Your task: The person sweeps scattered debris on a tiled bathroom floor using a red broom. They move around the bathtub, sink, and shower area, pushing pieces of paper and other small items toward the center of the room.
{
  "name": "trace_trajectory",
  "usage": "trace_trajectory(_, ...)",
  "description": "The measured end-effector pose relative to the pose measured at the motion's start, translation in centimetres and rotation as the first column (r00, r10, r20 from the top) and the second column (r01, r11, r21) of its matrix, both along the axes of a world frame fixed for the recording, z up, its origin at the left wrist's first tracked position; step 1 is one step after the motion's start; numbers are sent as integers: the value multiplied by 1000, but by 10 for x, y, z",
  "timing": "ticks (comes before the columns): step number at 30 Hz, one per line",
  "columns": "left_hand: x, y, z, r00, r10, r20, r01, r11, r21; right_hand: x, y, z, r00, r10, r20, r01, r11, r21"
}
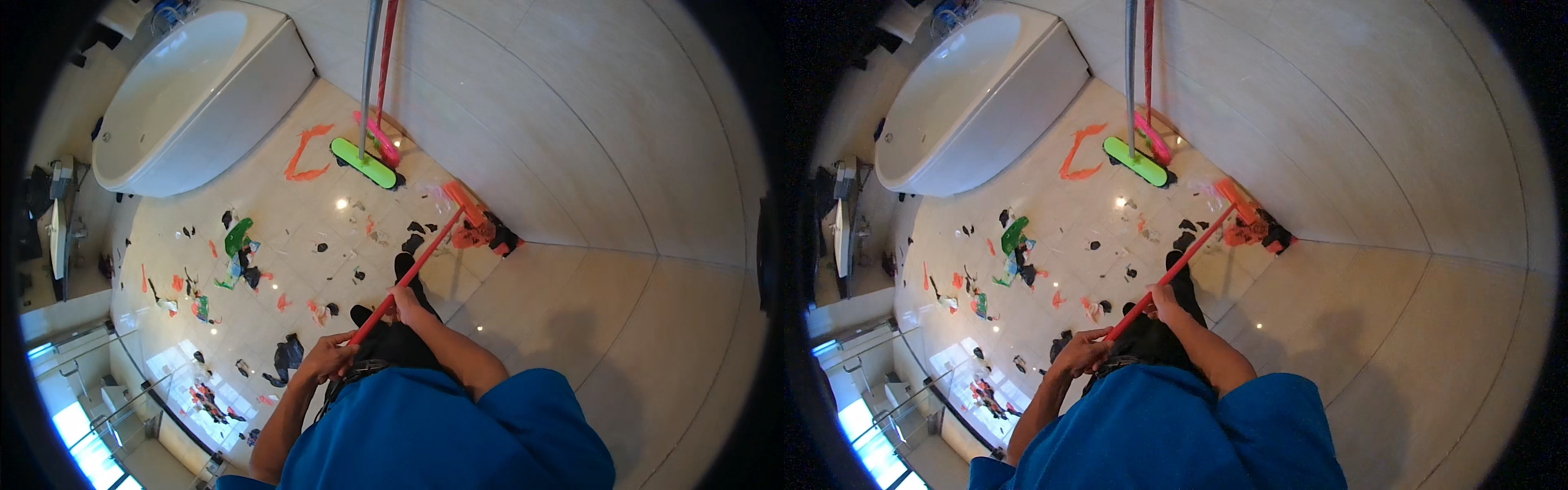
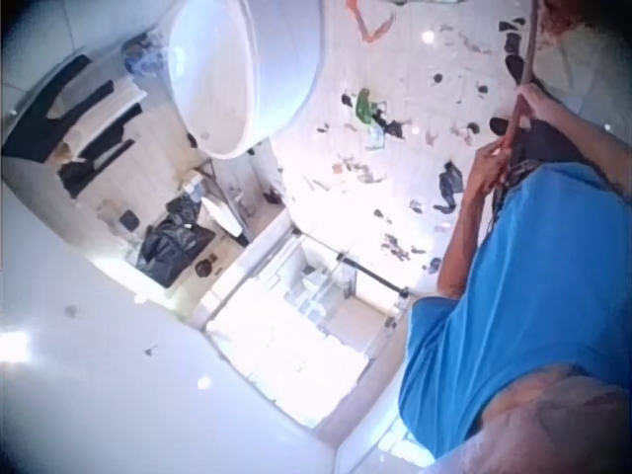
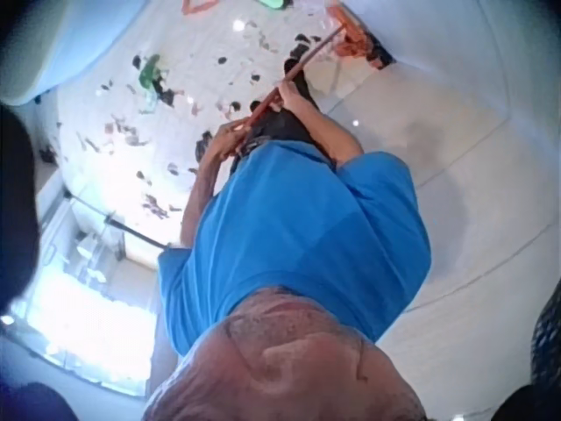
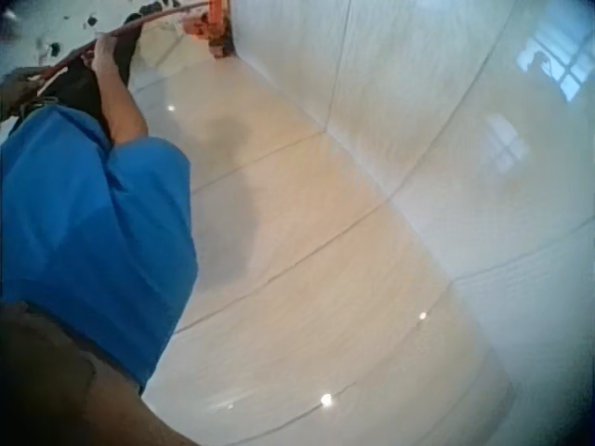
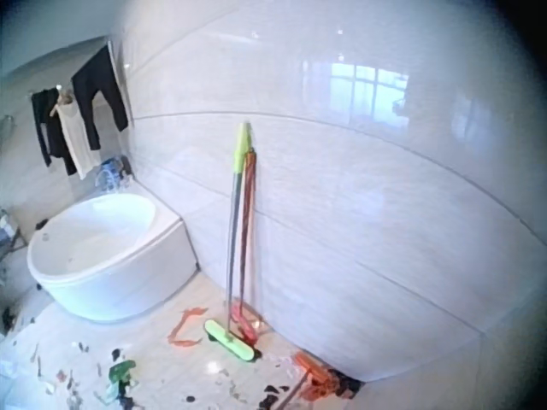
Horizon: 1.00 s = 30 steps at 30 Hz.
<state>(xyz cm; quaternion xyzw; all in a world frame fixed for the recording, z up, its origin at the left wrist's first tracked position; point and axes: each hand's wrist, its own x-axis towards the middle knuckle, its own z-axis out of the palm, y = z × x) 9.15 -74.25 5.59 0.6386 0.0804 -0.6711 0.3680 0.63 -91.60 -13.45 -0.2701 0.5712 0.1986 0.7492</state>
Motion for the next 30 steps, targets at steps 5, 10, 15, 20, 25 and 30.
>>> trace_trajectory(5, -24, 35, -24, 999, -41, -17, 39, 993, -113, -51, 26, -21, 988, -138, -63, 144, 983, 113)
trace_trajectory(10, -32, 58, -22, 997, -51, 51, 57, 990, -129, -58, 46, -6, 981, -185, -50, 186, 982, 26)
trace_trajectory(15, -31, 67, 1, 997, 58, 54, -50, 988, -149, -35, 47, 12, 998, -50, -32, 48, 996, -80)
trace_trajectory(20, -37, 71, 4, 977, 189, 95, -177, 977, -119, -2, 46, 16, 1000, 7, 14, -5, 992, -125)
trace_trajectory(25, -36, 44, 3, 939, 333, 86, -318, 936, -148, 33, 27, 5, 988, 144, 49, -138, 983, -122)
trace_trajectory(30, -32, 11, -2, 948, 281, 152, -276, 960, -48, 35, 1, -14, 970, 241, 31, -237, 967, -95)
